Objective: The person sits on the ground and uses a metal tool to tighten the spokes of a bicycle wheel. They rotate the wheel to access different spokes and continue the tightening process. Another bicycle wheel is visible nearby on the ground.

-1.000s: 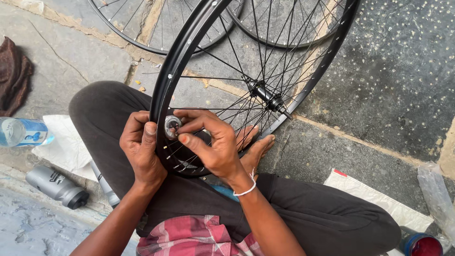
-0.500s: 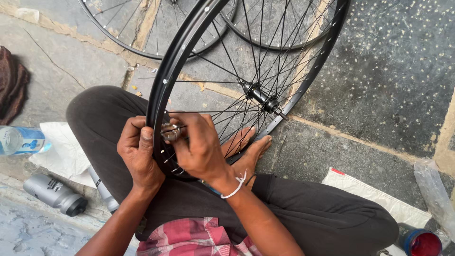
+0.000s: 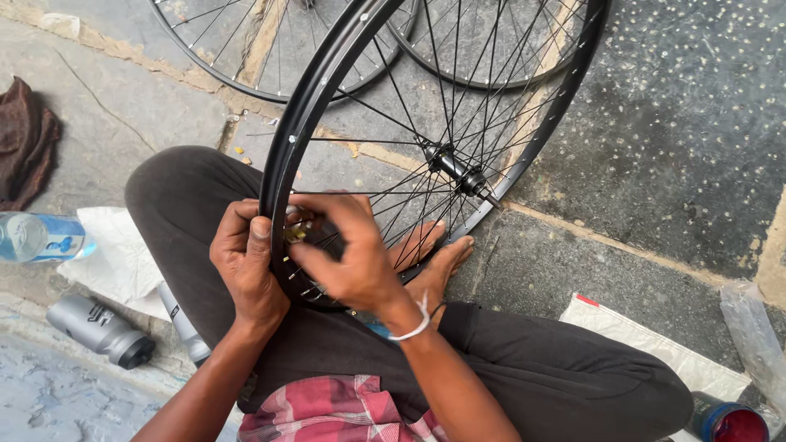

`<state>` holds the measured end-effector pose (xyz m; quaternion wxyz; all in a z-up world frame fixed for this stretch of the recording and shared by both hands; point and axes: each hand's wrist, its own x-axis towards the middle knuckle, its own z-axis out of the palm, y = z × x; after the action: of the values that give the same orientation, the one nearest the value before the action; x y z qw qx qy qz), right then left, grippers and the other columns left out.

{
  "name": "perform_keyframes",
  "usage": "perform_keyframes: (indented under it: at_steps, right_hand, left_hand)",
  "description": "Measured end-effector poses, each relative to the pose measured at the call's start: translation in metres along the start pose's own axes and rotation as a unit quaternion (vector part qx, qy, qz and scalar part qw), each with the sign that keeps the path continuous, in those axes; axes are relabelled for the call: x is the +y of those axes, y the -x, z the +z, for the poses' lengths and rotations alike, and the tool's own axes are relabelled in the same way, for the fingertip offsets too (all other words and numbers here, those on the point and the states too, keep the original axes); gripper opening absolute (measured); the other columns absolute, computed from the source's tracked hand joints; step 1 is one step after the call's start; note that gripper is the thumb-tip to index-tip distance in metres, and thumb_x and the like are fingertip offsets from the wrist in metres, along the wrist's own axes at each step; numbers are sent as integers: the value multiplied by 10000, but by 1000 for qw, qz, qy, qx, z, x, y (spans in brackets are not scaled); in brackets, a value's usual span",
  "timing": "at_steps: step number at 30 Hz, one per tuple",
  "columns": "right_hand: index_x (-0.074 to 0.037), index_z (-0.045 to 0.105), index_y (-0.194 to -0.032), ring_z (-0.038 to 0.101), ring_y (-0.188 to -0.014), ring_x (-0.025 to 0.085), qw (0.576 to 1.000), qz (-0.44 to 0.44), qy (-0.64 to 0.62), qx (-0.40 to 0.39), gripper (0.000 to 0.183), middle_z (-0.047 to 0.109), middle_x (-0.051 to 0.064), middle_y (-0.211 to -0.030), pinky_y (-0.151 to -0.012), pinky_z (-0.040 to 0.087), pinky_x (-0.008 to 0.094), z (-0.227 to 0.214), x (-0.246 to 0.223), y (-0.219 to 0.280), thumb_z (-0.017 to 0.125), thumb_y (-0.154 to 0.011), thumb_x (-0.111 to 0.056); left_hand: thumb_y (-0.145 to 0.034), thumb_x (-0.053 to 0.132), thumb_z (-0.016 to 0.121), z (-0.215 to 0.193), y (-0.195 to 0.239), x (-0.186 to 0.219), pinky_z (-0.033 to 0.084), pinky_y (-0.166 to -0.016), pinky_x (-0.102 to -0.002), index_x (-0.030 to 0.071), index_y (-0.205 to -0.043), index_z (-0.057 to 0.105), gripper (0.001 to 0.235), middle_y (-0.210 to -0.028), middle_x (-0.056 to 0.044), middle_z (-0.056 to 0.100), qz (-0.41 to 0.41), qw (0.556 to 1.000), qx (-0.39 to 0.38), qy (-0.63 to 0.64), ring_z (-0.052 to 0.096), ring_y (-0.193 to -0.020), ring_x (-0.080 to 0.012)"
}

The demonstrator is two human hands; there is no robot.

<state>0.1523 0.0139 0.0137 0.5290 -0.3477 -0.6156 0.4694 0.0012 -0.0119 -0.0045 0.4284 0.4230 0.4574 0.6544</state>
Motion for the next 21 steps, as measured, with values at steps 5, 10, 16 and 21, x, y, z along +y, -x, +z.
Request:
perform_keyframes:
  at_steps: [5,10,16,21]
  right_hand:
    - [-8,630,-1047,648,-1107,255,998,-17,44,41,229,678,129,-1164,-1004,497,365,1,-1,5,711,-833,9]
    - [51,661,-1213,664,-997,254,990,21,139,5,474,711,124,-1043,-973,465,384,8,-9,-4,751,-754,-24]
    - [-20,566,-988,660,-1111,254,998,-6,47,51,219,660,157,-1187,-954,512,348,1,-10,3,719,-831,-28]
    - [22,615,-1228,672,-1108,283,988,-46,150,13,408,693,144,-1214,-1019,457,384,8,-11,-3,706,-835,-37]
  left_hand:
    - [-1084,322,697,-3,2,-6,446,-805,-201,12,-1097,608,323,-965,-9,606,10,1000,-6,-11,550,-841,-38]
    - [-1100,318,680,-1,2,-1,434,-780,-193,11,-1089,614,314,-941,-16,616,15,1000,-11,-23,546,-807,-31]
    - [-1065,327,681,0,1,0,505,-749,-212,26,-1077,604,311,-957,-17,646,-1,1000,-17,0,600,-826,-54]
    - [-1085,319,679,1,3,1,484,-782,-213,8,-1095,606,320,-985,-27,647,5,1000,-5,-11,588,-862,-58]
